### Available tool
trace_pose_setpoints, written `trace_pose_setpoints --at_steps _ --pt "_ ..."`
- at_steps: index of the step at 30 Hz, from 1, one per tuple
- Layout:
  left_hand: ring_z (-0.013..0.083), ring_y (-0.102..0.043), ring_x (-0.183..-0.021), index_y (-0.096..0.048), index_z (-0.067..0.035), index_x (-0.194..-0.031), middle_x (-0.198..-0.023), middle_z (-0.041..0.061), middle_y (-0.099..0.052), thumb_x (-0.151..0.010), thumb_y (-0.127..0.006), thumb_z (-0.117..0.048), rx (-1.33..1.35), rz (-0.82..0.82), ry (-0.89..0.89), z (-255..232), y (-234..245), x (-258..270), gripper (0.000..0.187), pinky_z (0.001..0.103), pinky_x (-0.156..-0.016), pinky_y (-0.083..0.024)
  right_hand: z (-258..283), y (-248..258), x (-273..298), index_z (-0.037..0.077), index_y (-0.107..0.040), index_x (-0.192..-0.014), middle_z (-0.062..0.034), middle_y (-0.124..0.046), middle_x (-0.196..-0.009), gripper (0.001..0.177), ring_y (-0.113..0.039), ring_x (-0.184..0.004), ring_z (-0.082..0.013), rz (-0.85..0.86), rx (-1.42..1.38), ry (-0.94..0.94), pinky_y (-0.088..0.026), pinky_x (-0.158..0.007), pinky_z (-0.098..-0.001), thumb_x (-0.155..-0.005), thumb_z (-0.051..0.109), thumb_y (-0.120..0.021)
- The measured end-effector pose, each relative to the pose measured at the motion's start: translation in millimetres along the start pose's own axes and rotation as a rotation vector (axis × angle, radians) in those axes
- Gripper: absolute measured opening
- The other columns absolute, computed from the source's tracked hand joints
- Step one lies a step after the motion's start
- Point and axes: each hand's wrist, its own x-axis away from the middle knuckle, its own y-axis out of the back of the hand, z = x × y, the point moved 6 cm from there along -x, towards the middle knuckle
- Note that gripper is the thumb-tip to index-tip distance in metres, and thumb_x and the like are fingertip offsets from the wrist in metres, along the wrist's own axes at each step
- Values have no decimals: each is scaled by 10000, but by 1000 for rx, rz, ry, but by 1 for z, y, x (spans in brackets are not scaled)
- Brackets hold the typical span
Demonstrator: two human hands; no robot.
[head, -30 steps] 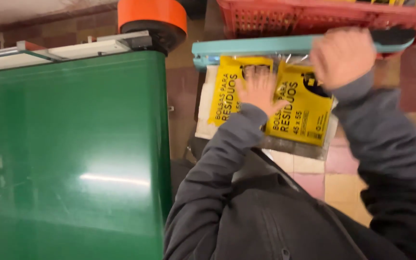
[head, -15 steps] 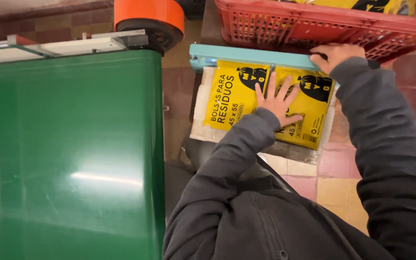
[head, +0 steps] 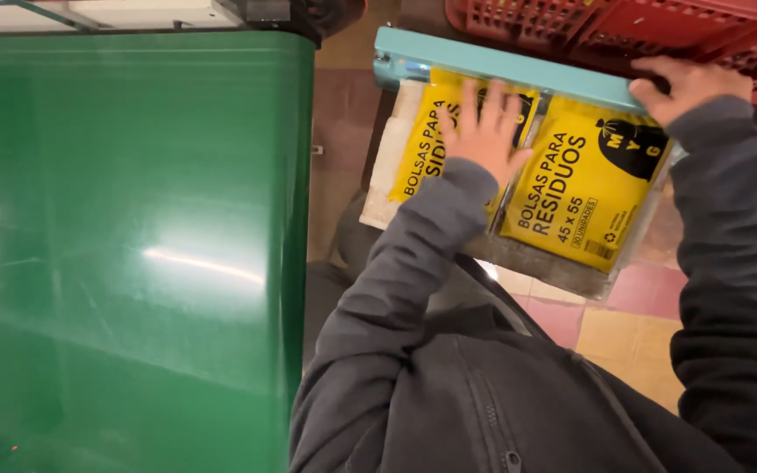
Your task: Folding plastic trash bags and inserting them into plastic packaging sleeves.
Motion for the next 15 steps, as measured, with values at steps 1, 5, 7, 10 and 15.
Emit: trace_pose_setpoints --at_steps 1,5,7,10,15 --pt "419 -146 -1540 -320 -218 -1627 -1683 63 -236 -918 -585 -667 1 7 1 1 6 4 880 738 -1090 -273 -4 -4 1 322 -684 -1410 -129 -738 -899 384 -707 -824 -338 6 -3 -2 -569 -734 -470 -1163 578 -540" --pt "529 -17 -1542 -287 -275 -1603 -1699 82 -141 -817 -587 -787 -138 5 114 12 20 19 985 881 -1082 -174 7 11 1 299 -692 -1374 -115 -737 -890 346 -708 -787 -311 -69 23 45 -572 -741 -446 -1153 526 -554" --pt "545 -5 -1542 -281 -295 -1606 -1706 79 -124 -811 -581 -808 -125 16 138 12 19 28 993 895 -1066 -170 15 23 2 294 -702 -1376 -125 -735 -890 351 -707 -771 -319 -72 12 39 -572 -730 -450 -1140 516 -567" --pt "549 -9 -1552 -287 -319 -1611 -1712 75 -125 -798 -592 -826 -128 4 176 15 23 35 1005 898 -1063 -180 22 32 -2 273 -722 -1356 -137 -742 -904 365 -706 -756 -339 -103 -13 47 -572 -691 -455 -1101 500 -592" --pt "557 -70 -1536 -339 -333 -1584 -1696 73 -169 -745 -616 -836 -143 -49 205 18 30 51 1017 889 -1039 -226 25 34 -5 249 -707 -1400 -195 -725 -876 434 -706 -766 -377 45 -57 -66 -578 -733 -481 -1066 497 -585"
